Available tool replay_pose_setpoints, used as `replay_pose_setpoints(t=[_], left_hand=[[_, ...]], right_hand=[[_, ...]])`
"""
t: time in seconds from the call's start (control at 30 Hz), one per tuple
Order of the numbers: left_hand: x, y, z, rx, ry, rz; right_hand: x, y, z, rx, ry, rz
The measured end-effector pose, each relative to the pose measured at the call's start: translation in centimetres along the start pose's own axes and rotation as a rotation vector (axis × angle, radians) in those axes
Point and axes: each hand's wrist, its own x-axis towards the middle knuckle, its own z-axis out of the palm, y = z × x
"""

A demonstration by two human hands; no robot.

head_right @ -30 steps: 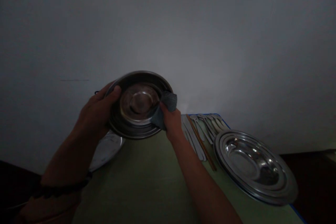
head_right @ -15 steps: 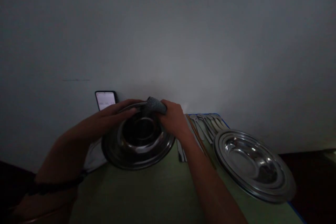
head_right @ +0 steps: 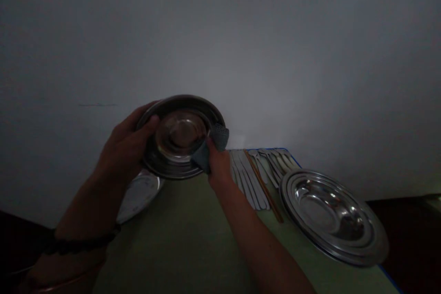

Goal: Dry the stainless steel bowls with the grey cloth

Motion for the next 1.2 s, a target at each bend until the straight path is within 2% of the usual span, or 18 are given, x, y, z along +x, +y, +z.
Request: replay_pose_setpoints(t=[0.1, 0.17, 0.27, 0.4, 0.47, 0.53, 0.6, 0.63, 0.7, 0.8, 0.9, 1.0, 1.1, 1.2], left_hand=[[-0.1, -0.9, 1.2, -0.101, 0.1, 0.004], [-0.1, -1.0, 1.4, -0.136, 0.089, -0.048], [0.0, -0.6, 0.3, -0.117, 0.013, -0.146], [0.3, 0.3, -2.5, 0.114, -0.178, -0.241], [0.4, 0.5, -3.3, 0.321, -0.301, -0.199], [0.3, 0.5, -3.2, 0.564, -0.408, -0.123], [0.2, 0.2, -2.4, 0.79, -0.462, -0.069], [0.2, 0.0, -2.0, 0.866, -0.452, -0.046], [0.2, -0.4, -1.2, 0.938, -0.422, 0.003], [0.4, -0.7, -0.9, 0.909, -0.328, 0.072], [0.6, -0.3, -1.3, 0.843, -0.124, 0.038], [0.6, -0.2, -1.3, 0.755, 0.03, -0.003], [0.4, -1.2, -1.0, 0.569, 0.066, -0.042], [0.3, -2.5, -0.6, 0.365, 0.024, -0.138]], right_hand=[[-0.2, 0.4, 0.7, 0.197, -0.016, 0.141], [-0.1, 0.1, 0.6, 0.169, -0.004, 0.122], [0.5, -1.0, -0.5, -0.085, 0.003, -0.057], [1.1, -3.1, -2.1, -0.637, -0.021, -0.395], [0.8, -4.1, -2.3, -0.836, -0.074, -0.573], [0.3, -4.9, -2.2, -0.969, -0.114, -0.71], [-0.1, -5.3, -2.0, -1.056, -0.11, -0.778], [-0.3, -5.3, -1.9, -1.077, -0.091, -0.793], [-0.2, -5.3, -1.9, -1.061, -0.034, -0.788], [0.3, -4.5, -2.1, -0.906, 0.07, -0.715], [0.7, -2.8, -1.8, -0.675, 0.123, -0.522], [0.7, -0.8, -1.0, -0.342, 0.071, -0.266], [0.7, 0.3, -0.6, -0.139, 0.039, -0.162], [1.1, -0.1, -1.2, -0.205, 0.073, -0.207]])
